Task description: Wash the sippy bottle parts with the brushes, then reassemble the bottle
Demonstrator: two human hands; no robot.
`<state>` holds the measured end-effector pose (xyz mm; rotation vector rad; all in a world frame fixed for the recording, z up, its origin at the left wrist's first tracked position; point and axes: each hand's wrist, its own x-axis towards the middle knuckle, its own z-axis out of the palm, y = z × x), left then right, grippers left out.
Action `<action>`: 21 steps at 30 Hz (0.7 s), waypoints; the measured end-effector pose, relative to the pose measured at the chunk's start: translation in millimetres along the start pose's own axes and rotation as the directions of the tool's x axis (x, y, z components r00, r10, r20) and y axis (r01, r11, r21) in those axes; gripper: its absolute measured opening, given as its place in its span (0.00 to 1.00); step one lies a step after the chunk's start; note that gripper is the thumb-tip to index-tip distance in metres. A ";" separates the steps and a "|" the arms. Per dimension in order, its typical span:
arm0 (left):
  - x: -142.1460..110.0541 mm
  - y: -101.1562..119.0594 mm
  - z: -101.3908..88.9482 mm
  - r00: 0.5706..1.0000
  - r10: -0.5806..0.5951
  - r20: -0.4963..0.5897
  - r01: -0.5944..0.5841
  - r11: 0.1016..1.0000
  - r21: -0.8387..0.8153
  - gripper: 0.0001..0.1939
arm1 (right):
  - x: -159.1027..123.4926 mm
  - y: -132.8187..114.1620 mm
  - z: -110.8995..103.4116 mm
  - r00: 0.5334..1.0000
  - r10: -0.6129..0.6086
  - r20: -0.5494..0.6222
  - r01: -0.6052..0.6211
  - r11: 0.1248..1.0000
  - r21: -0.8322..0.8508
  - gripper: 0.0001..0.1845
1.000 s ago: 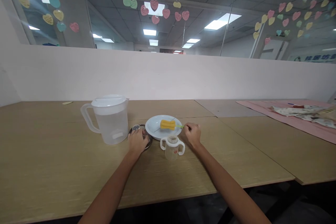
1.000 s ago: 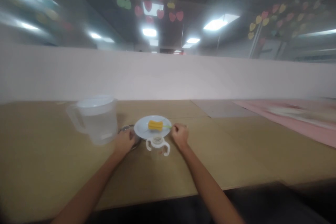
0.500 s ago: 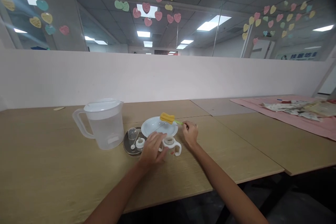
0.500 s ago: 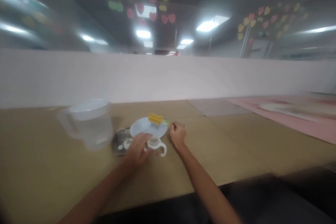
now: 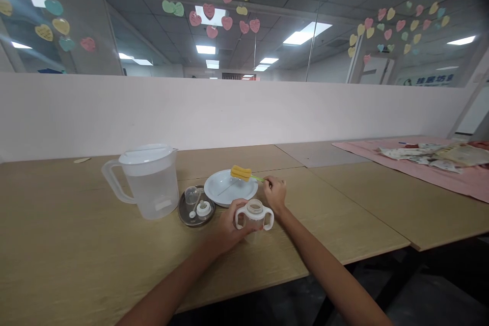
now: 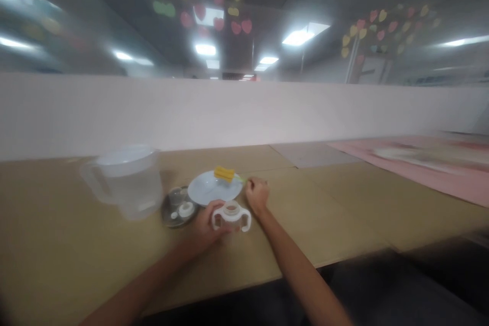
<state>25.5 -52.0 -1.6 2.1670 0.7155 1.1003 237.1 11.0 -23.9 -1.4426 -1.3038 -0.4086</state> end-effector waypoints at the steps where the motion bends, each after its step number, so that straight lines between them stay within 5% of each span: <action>1: 0.5 -3.9 -1.4 0.995 0.027 -0.092 -0.026 1.000 0.010 0.30 | 0.0 0.3 -0.1 1.000 0.005 -0.005 -0.005 1.000 0.007 0.15; 4: 5.3 -15.9 -14.2 0.895 0.092 -0.437 -0.047 0.993 0.112 0.35 | 0.5 -0.1 -0.4 0.999 0.021 -0.039 -0.018 0.997 0.070 0.16; 7: 13.0 -25.0 -35.7 0.801 0.086 -0.593 0.089 0.961 0.260 0.32 | 1.3 -2.6 -2.1 0.996 0.030 -0.080 -0.016 0.985 0.171 0.17; 13: 22.6 -37.9 -62.4 0.780 0.356 -0.514 0.060 0.776 0.628 0.22 | -1.6 -9.5 -9.4 0.977 -0.175 -0.124 0.202 0.945 0.256 0.16; 21: 21.8 -41.7 -67.6 0.855 0.360 -0.374 0.070 0.633 0.771 0.19 | -4.7 -10.8 -10.4 0.916 -0.398 -0.045 0.401 0.909 0.116 0.17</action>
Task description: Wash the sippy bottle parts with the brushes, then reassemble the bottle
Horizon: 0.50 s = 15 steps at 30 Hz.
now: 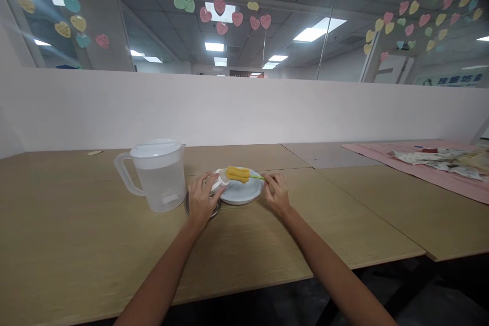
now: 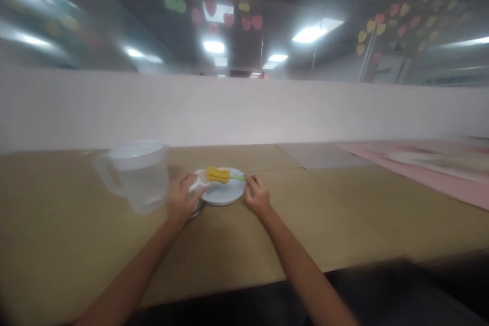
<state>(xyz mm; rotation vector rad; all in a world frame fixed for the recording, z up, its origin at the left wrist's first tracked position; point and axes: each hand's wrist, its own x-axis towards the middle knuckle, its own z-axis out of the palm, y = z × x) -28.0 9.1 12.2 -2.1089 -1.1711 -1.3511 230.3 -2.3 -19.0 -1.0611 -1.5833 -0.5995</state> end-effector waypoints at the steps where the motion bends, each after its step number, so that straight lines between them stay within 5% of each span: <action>1: 0.0 -2.3 -0.1 0.999 0.039 0.024 -0.039 0.999 0.020 0.19 | 0.6 1.3 -1.3 1.000 -0.025 0.008 0.025 0.999 -0.025 0.18; 11: -3.8 1.4 0.4 0.921 0.357 0.157 -0.358 0.933 -0.021 0.15 | -0.8 -11.8 1.9 0.946 -0.280 0.164 0.305 0.940 -0.154 0.19; 15: -1.8 4.4 1.0 0.937 0.332 0.107 -0.335 0.942 0.009 0.15 | 2.1 -19.7 4.0 0.964 -0.242 0.108 0.258 0.948 -0.185 0.19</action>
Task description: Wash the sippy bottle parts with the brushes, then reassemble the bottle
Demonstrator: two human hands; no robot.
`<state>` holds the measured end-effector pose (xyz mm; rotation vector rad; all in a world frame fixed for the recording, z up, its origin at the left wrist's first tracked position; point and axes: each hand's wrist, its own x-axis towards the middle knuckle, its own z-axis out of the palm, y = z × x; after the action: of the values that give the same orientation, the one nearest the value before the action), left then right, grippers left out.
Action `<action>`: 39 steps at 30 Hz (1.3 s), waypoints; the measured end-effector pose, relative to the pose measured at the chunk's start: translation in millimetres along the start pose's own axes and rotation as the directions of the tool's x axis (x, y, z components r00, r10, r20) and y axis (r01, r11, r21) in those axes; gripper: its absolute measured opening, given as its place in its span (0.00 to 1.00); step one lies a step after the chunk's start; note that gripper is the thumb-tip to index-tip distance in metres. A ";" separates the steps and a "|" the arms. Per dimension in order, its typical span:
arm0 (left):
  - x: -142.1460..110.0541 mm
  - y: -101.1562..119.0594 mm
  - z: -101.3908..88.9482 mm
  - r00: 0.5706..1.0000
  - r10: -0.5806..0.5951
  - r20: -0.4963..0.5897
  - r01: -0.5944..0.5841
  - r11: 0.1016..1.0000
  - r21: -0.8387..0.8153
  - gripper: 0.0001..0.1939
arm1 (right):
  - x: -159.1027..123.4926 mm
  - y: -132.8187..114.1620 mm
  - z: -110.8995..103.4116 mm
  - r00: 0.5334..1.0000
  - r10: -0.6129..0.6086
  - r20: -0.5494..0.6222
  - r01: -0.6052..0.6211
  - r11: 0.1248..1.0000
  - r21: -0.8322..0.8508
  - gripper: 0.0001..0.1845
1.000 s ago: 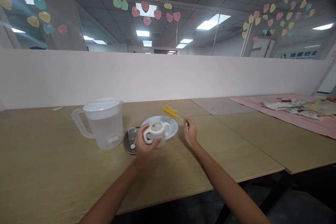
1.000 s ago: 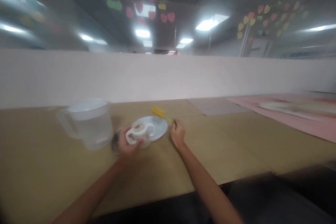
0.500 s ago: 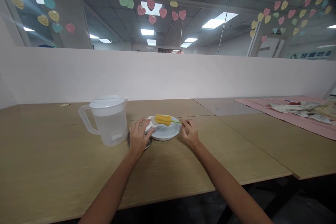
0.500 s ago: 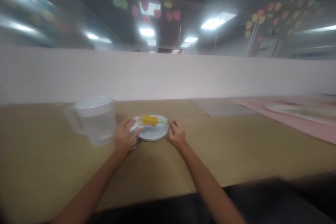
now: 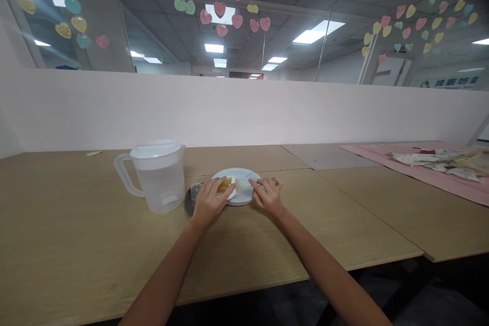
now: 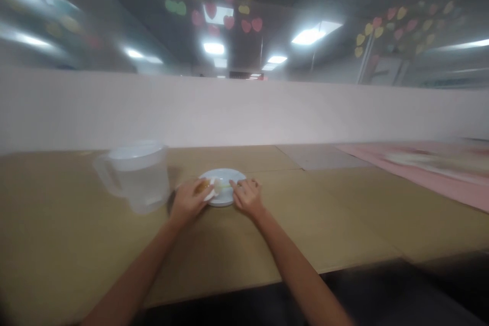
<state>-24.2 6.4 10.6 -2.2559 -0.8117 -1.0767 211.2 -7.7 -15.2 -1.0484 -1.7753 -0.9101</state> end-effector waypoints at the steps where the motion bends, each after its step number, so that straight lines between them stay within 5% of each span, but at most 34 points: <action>1: 0.4 -0.7 0.1 1.000 -0.028 -0.008 0.028 1.000 0.005 0.16 | 0.9 -0.1 -1.2 0.999 0.030 -0.026 -0.031 0.999 -0.020 0.19; 8: -0.2 2.9 1.4 0.998 -0.031 0.048 0.030 0.999 0.012 0.15 | -0.6 -3.8 -5.6 0.999 -0.037 0.038 0.039 0.998 -0.043 0.18; 18: 1.5 -10.3 -4.3 0.998 -0.063 -0.019 0.065 0.994 0.088 0.19 | -1.6 10.8 -3.4 0.943 0.310 -0.123 -0.312 0.950 0.002 0.14; 22: 0.3 -18.1 -7.4 0.993 -0.122 0.005 0.121 0.986 0.111 0.18 | -4.2 32.4 -3.6 0.822 0.568 -0.043 -0.569 0.817 -0.092 0.15; 25: -0.6 -17.9 -6.0 0.965 -0.222 -0.140 0.227 0.973 0.025 0.18 | -5.6 48.2 -4.0 0.551 0.817 0.170 -0.769 0.576 -0.276 0.20; 27: -1.6 -12.3 -4.0 0.899 -0.337 -0.280 0.325 0.942 -0.088 0.24 | -7.7 53.5 -2.7 0.375 0.872 0.316 -0.795 0.478 -0.375 0.22; 28: -2.3 -8.1 -2.9 0.855 -0.398 -0.332 0.368 0.917 -0.153 0.27 | -9.2 54.2 -1.4 0.326 0.866 0.379 -0.789 0.470 -0.396 0.21; 31: -5.6 7.8 0.6 0.793 -0.471 -0.387 0.380 0.878 -0.290 0.35 | -13.2 49.9 3.9 0.285 0.818 0.501 -0.765 0.508 -0.395 0.18; 35: -11.0 30.1 6.1 0.897 -0.279 -0.342 0.175 0.936 -0.305 0.34 | -13.0 41.0 8.1 0.301 0.760 0.576 -0.728 0.573 -0.376 0.17; 39: -13.6 50.6 7.7 0.980 -0.115 -0.163 0.046 0.926 -0.376 0.31 | -10.6 37.8 5.9 0.339 0.722 0.603 -0.691 0.626 -0.362 0.17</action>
<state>8.0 -27.6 -14.0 -2.3924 -0.6740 -1.5635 246.8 8.9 -21.1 -2.1958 -1.5288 0.0874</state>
